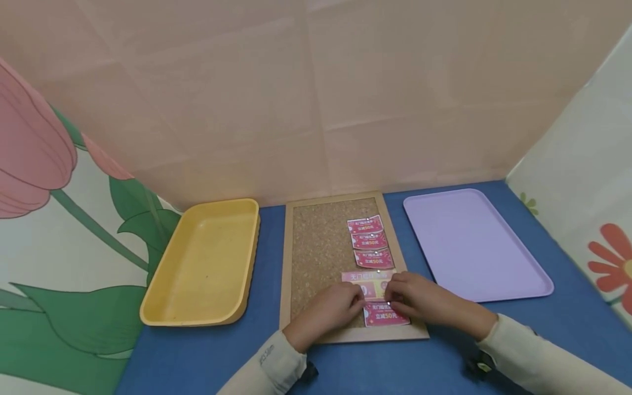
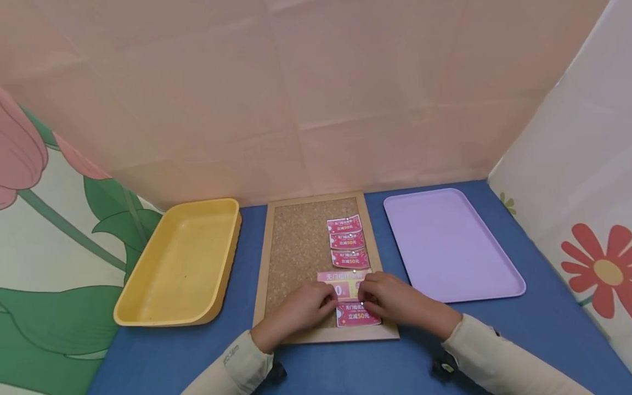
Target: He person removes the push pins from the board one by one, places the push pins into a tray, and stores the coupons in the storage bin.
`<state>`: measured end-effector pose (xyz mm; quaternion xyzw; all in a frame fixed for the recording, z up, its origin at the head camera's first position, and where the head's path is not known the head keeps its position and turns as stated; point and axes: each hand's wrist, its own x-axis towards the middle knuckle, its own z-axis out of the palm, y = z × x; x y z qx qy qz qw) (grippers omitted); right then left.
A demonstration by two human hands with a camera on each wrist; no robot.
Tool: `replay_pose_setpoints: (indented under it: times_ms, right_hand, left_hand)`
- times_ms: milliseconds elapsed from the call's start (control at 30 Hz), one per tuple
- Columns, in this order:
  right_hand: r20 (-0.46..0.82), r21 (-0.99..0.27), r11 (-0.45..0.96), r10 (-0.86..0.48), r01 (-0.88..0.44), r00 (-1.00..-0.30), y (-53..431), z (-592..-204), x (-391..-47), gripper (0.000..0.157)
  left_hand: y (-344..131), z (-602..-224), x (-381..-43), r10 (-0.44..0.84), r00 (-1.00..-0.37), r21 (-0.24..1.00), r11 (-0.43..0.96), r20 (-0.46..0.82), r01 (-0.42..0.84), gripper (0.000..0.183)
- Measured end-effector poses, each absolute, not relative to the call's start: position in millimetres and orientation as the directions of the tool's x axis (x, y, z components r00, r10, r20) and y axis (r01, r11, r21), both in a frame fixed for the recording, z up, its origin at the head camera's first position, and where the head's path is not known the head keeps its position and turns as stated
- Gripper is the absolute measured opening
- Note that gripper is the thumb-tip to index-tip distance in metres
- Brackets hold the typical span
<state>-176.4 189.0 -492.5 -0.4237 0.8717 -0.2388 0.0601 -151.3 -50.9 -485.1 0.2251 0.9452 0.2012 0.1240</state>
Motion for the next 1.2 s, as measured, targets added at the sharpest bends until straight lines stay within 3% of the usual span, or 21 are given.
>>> replay_pose_setpoints:
  times_ms: [1200]
  right_hand:
    - [0.063,-0.412,0.577,-0.754,-0.705,-0.654,183.5,-492.8,-176.7,0.011]
  left_hand:
    - [-49.0,-484.2,-151.1,0.474,-0.868,0.403,0.831,-0.149,0.384,0.014]
